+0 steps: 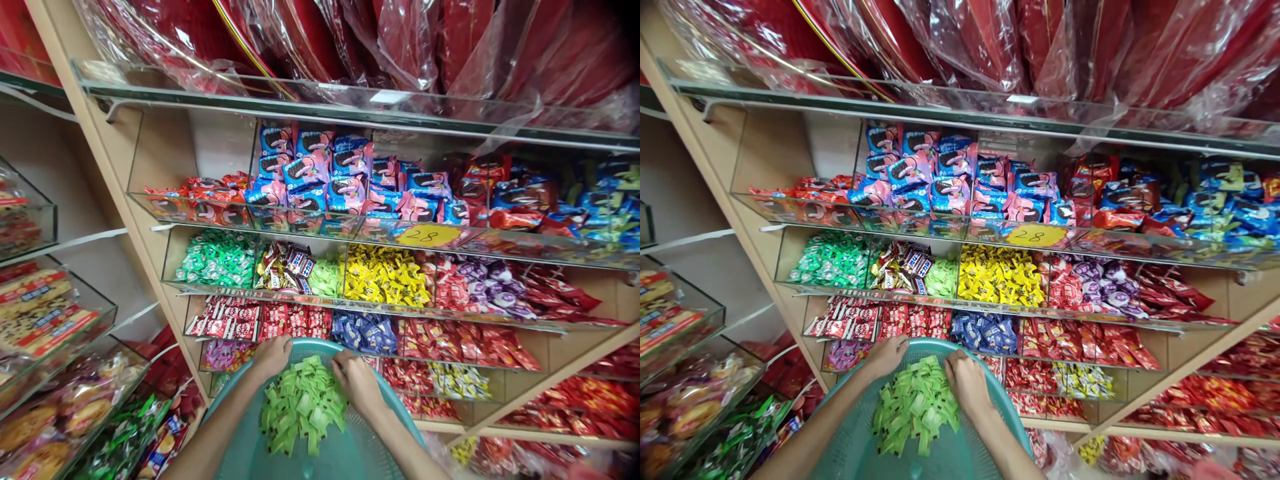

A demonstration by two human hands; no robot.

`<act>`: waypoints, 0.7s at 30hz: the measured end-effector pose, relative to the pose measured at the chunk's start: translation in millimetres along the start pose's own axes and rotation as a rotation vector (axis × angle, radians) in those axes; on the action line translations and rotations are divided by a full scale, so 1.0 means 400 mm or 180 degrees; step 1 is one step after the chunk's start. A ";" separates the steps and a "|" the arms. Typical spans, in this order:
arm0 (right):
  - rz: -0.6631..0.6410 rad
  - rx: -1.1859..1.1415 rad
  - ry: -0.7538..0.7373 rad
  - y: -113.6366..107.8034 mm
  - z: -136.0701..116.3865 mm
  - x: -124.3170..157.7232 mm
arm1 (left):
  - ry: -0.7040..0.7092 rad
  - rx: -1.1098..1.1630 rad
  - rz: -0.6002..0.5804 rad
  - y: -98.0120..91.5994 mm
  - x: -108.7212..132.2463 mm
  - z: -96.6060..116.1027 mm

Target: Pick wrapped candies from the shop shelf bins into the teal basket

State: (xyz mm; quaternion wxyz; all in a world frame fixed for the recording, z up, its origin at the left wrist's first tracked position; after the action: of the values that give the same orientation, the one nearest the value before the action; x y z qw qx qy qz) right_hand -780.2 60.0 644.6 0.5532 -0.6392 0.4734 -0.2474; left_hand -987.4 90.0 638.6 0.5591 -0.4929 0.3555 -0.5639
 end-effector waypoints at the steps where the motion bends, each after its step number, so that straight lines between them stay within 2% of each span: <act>1: -0.0014 -0.0050 0.0037 0.000 -0.005 -0.001 | 0.0000 -0.0001 -0.0003 0.002 -0.001 -0.006; 7: -0.0104 -0.0247 0.0163 0.022 -0.028 0.011 | 0.0068 -0.0004 -0.0084 0.029 0.013 -0.042; 11: -0.0163 -0.0271 0.0074 0.030 -0.043 0.028 | 0.0086 -0.0019 -0.0116 0.034 0.029 -0.043; 15: -0.0202 -0.0211 -0.0046 0.010 -0.038 0.031 | -0.0010 0.0061 -0.0018 0.033 0.033 -0.028; 21: -0.0082 -0.0145 -0.0211 -0.039 0.013 0.012 | -0.0131 0.0296 -0.0044 0.039 0.034 -0.007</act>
State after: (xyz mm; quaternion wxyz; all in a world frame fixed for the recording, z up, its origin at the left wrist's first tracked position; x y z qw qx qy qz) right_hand -768.6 57.3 656.8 0.5507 -0.6656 0.4520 -0.2223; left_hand -984.1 74.1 625.0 0.5847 -0.4803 0.3139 -0.5735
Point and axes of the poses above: each hand's wrist, its own x-axis away from the middle knuckle, its own y-axis out of the palm, z = x × y, the point moved 2 cm from there along -x, towards the middle knuckle, and after that the axes turned 8 degrees about -y, right-handed, at the moved point
